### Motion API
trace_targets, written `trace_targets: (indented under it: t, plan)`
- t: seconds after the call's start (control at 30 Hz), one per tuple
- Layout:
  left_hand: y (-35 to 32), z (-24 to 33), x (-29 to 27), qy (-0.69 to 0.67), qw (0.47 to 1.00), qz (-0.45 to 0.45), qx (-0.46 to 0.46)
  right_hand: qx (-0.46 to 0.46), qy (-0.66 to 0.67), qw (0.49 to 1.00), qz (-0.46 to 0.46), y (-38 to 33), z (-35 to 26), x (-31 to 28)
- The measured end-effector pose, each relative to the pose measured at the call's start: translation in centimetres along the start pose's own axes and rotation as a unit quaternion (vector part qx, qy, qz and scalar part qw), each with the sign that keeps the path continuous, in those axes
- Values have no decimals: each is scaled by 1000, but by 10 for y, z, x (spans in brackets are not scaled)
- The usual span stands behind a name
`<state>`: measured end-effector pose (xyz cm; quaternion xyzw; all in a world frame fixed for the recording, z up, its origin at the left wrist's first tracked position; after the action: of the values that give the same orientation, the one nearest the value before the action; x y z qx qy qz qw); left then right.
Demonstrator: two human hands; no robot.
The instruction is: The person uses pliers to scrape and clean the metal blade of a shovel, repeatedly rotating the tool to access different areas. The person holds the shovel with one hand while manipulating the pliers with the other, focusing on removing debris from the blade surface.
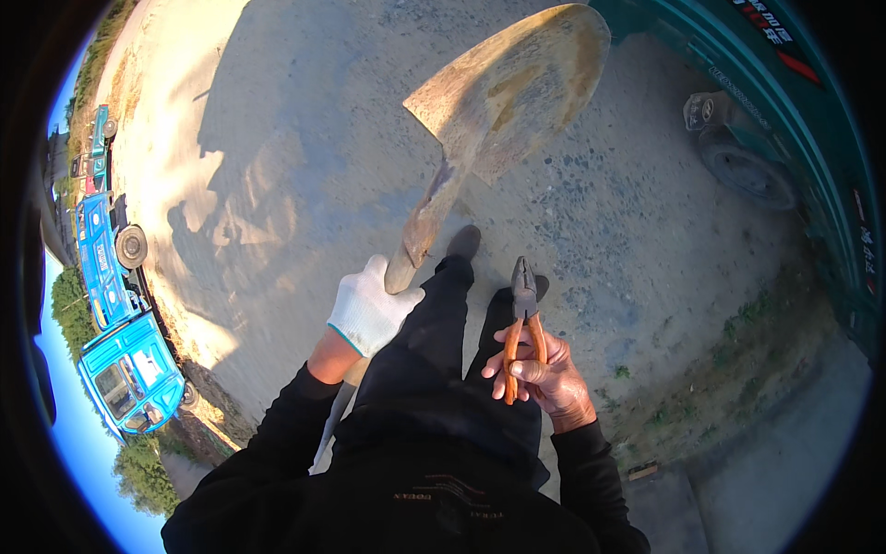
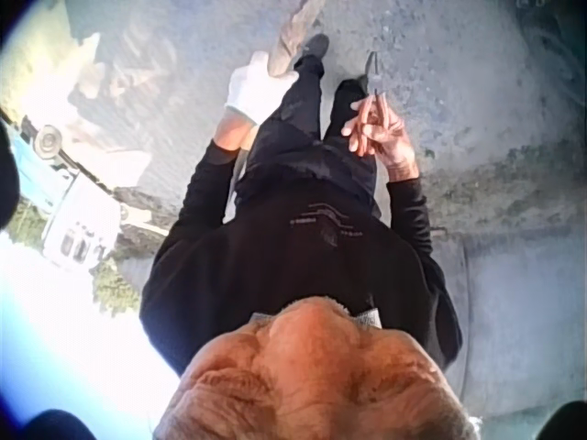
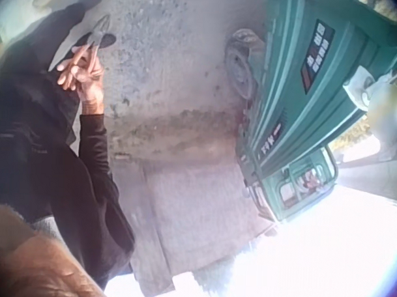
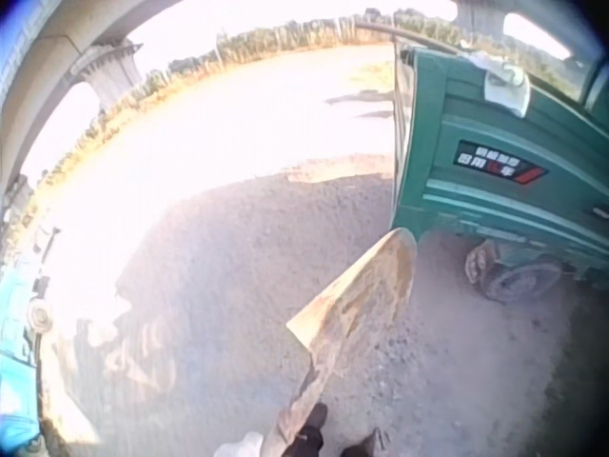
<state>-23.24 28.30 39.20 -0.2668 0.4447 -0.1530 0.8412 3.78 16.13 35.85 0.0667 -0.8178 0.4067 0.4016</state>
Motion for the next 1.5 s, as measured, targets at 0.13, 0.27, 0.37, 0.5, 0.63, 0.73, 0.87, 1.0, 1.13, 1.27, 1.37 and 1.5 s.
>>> trace_targets:
  t: [0.13,0.27,0.37,0.5,0.63,0.73,0.87,1.0,1.13,1.27,1.37,1.5]
  plan:
    - [3,-2,0,40,997,-14,64,65,-84,994,-39,1,0,18]
    - [1,-2,-2,10,999,-6,49,86,-138,985,-59,9,-7,31]
    - [-1,0,-4,-4,998,-33,56,68,-219,973,-17,12,-11,36]
    - [-2,4,-3,-33,997,-61,25,26,-378,925,0,14,-15,40]
    - [0,11,3,-29,999,-38,23,-56,-469,881,6,12,-17,40]
    - [5,16,8,-22,999,-28,33,-35,-427,903,22,11,-12,35]
    - [11,16,9,-72,996,-41,-30,-21,-340,940,18,12,-4,31]
    - [16,21,8,-95,991,-68,-66,-21,-280,960,-13,13,0,30]
    - [17,29,5,-189,969,-107,-121,-33,-235,971,-3,12,0,28]
    - [16,35,-1,-208,964,-120,-113,-14,-209,978,1,11,1,26]
    - [17,34,-2,-250,953,-138,-105,2,-199,980,-9,11,4,27]
    - [18,28,0,-296,936,-157,-111,-39,-252,967,-10,14,6,29]
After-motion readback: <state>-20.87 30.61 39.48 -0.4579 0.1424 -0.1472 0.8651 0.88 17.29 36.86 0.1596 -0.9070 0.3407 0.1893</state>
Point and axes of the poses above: each hand's wrist, its own y-axis towards the middle knuckle, its own x-axis out of the palm, z = x × y, the point moved 3 cm from there along y, towards the middle knuckle, and after that the axes turned 3 degrees about -y, right-handed, at the moved point
